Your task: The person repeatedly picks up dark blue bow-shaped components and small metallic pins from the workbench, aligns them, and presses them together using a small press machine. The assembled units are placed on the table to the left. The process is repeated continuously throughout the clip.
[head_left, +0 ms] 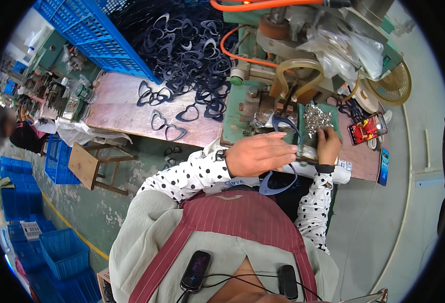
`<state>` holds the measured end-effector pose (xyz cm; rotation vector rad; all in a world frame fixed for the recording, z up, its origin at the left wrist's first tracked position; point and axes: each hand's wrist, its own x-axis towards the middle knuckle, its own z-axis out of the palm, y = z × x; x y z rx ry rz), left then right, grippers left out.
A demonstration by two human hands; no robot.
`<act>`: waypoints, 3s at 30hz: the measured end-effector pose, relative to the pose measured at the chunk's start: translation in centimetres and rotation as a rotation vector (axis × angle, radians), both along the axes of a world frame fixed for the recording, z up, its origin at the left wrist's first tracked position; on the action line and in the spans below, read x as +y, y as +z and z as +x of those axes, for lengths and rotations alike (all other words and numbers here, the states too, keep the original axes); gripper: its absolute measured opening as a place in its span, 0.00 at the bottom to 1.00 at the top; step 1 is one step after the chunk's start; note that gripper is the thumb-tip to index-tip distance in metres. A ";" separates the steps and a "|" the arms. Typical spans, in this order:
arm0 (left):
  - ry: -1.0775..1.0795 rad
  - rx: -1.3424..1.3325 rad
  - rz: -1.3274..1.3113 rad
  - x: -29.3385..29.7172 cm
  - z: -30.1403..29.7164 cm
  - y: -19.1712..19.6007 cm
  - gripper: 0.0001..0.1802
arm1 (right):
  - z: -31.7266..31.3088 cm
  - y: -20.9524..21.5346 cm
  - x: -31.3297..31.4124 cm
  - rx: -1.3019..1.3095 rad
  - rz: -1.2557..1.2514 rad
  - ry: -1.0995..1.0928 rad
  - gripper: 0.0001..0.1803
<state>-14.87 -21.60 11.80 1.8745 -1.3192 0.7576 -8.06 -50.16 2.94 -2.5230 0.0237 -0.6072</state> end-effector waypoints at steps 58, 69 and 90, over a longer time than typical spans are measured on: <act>0.041 -0.141 0.000 1.8 0.1 1.7 0.19 | -2.5 10.5 12.8 -0.022 0.800 0.358 0.30; 0.002 -0.080 0.030 -0.1 0.8 -0.1 0.23 | -2.4 2.3 -0.5 0.097 0.266 -0.026 0.13; 0.744 -0.076 0.156 8.4 6.7 -5.5 0.23 | -0.6 -0.1 2.0 -0.203 0.246 -0.112 0.04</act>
